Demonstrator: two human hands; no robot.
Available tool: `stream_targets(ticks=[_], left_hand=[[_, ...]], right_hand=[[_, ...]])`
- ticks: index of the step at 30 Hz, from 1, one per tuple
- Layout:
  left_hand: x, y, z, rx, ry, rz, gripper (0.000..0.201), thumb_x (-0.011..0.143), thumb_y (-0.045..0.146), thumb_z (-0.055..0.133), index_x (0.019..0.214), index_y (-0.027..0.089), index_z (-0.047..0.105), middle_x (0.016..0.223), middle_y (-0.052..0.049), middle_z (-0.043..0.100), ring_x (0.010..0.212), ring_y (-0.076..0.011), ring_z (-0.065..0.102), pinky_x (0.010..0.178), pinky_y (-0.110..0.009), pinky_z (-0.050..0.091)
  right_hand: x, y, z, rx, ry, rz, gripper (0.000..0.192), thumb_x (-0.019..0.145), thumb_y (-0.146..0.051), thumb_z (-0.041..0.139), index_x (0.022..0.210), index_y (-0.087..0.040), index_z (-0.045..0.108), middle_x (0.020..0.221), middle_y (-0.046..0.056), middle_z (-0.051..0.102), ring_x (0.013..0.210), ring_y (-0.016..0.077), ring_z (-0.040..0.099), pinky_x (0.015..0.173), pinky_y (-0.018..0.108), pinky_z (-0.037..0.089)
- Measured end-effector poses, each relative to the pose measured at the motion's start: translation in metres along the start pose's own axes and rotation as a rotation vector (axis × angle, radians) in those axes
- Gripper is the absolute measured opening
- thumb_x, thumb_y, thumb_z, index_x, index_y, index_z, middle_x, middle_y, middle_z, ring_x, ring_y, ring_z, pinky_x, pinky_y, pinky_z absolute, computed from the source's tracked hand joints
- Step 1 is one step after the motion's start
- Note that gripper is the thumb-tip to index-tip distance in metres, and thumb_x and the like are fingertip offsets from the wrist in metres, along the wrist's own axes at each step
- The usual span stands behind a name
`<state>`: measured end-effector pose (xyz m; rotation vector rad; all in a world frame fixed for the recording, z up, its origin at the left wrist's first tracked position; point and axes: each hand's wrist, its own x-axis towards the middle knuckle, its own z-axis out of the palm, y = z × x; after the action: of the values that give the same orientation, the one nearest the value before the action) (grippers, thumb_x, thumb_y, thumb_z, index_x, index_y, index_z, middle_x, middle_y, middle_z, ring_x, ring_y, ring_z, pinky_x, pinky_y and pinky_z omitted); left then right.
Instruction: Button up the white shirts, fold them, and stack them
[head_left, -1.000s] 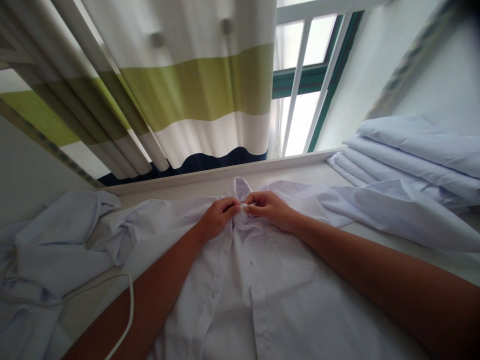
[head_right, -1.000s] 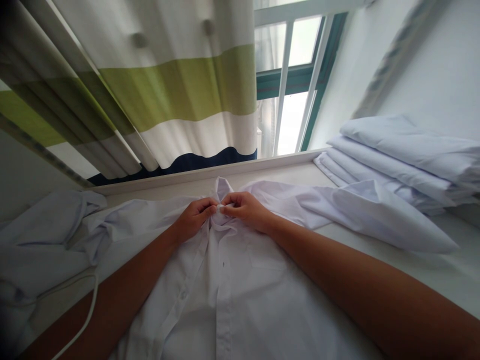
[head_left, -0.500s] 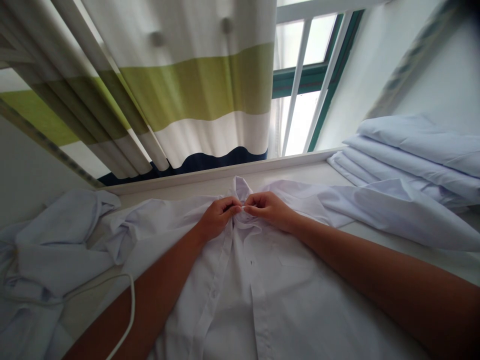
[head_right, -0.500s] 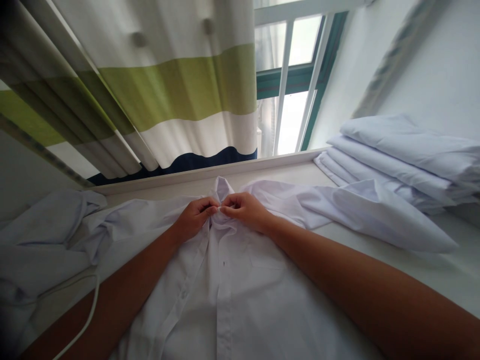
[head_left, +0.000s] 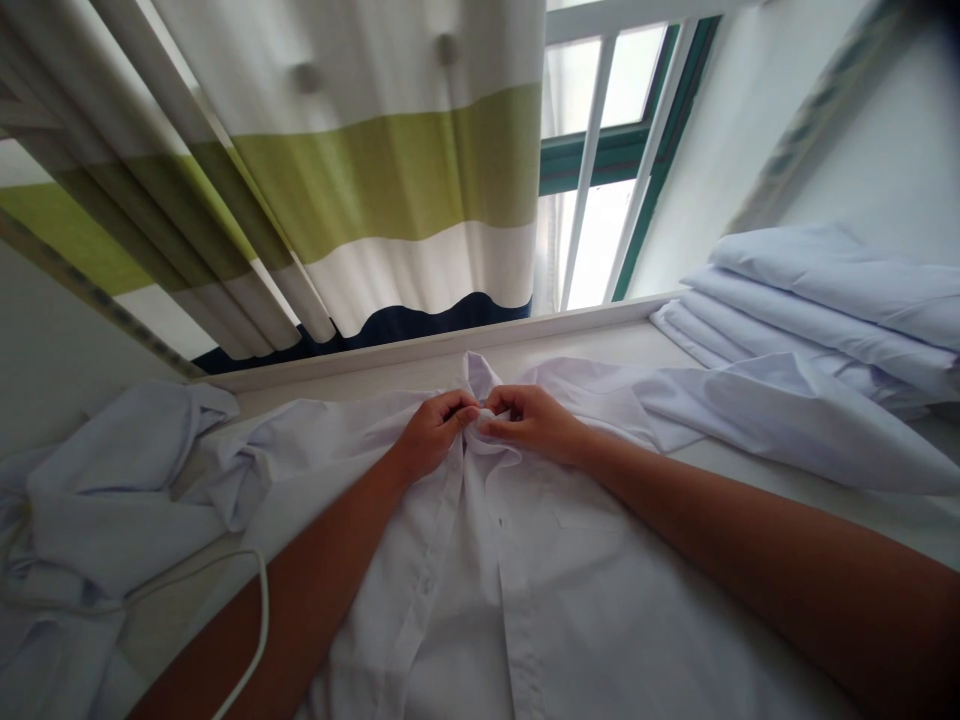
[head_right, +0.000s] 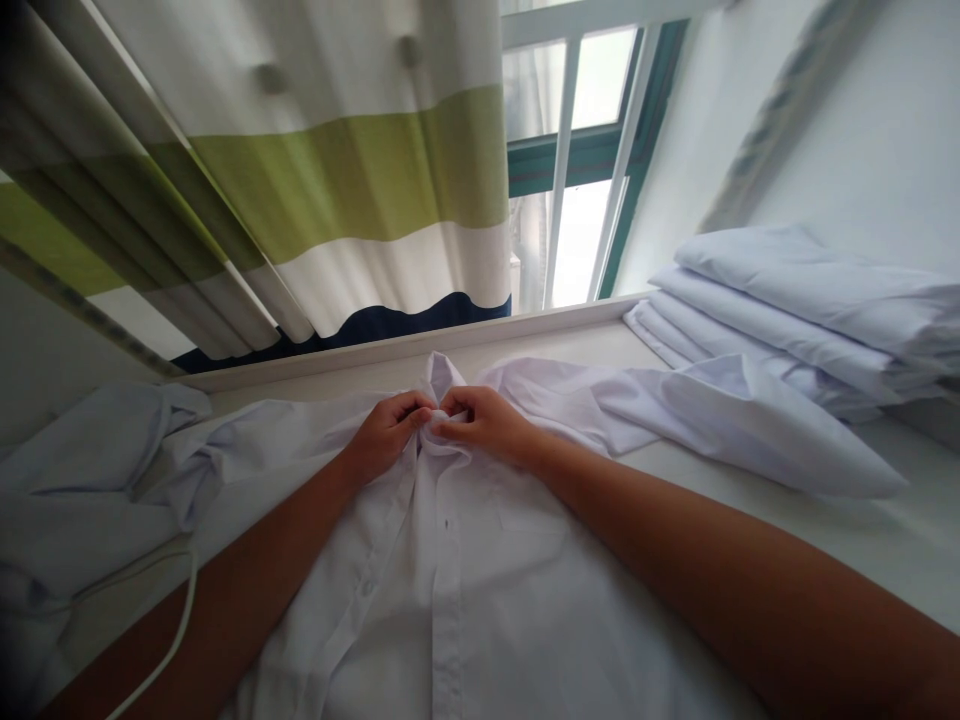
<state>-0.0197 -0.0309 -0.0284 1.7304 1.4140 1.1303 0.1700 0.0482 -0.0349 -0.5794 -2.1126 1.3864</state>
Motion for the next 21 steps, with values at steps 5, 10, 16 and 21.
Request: stream_targets(ticks=[5,10,16,21], left_hand=[[-0.0003,0.0017,0.0018,-0.077,0.074,-0.037,0.03,0.093,0.044,0.059,0.09,0.016,0.067,0.083,-0.001,0.062,0.078,-0.0151,0.053,0.074,-0.025,0.04],[-0.0024,0.0029,0.0019,-0.172,0.067,-0.093,0.025,0.088,0.04,0.066,0.095,0.016,0.067,0.085,-0.001,0.064,0.078,-0.0147,0.054,0.072,-0.025,0.042],[-0.0004,-0.0017,0.0024,-0.198,0.135,-0.111,0.024,0.086,0.04,0.069,0.092,0.016,0.067,0.082,0.0,0.063,0.074,-0.0131,0.054,0.068,-0.023,0.041],[0.0016,-0.003,0.0037,-0.203,0.165,-0.124,0.023,0.086,0.04,0.068,0.089,0.017,0.066,0.079,0.002,0.06,0.072,-0.0117,0.051,0.066,-0.022,0.039]], right_hand=[[0.0039,0.0071,-0.0049,0.099,0.187,-0.086,0.031,0.079,-0.042,0.075,0.098,-0.018,0.066,0.082,0.0,0.062,0.068,0.013,0.051,0.06,0.025,0.04],[0.0062,0.0109,-0.005,0.09,0.293,-0.099,0.025,0.083,-0.04,0.069,0.095,-0.018,0.064,0.079,-0.001,0.06,0.066,0.0133,0.05,0.061,0.026,0.04],[0.0055,0.007,-0.0045,-0.077,0.323,-0.077,0.016,0.084,-0.033,0.064,0.089,-0.019,0.067,0.076,-0.001,0.062,0.066,0.0135,0.051,0.062,0.027,0.04],[0.0038,0.0054,-0.0038,-0.133,0.26,-0.073,0.02,0.086,-0.035,0.063,0.092,-0.019,0.072,0.08,0.001,0.069,0.069,0.0146,0.055,0.065,0.028,0.041]])
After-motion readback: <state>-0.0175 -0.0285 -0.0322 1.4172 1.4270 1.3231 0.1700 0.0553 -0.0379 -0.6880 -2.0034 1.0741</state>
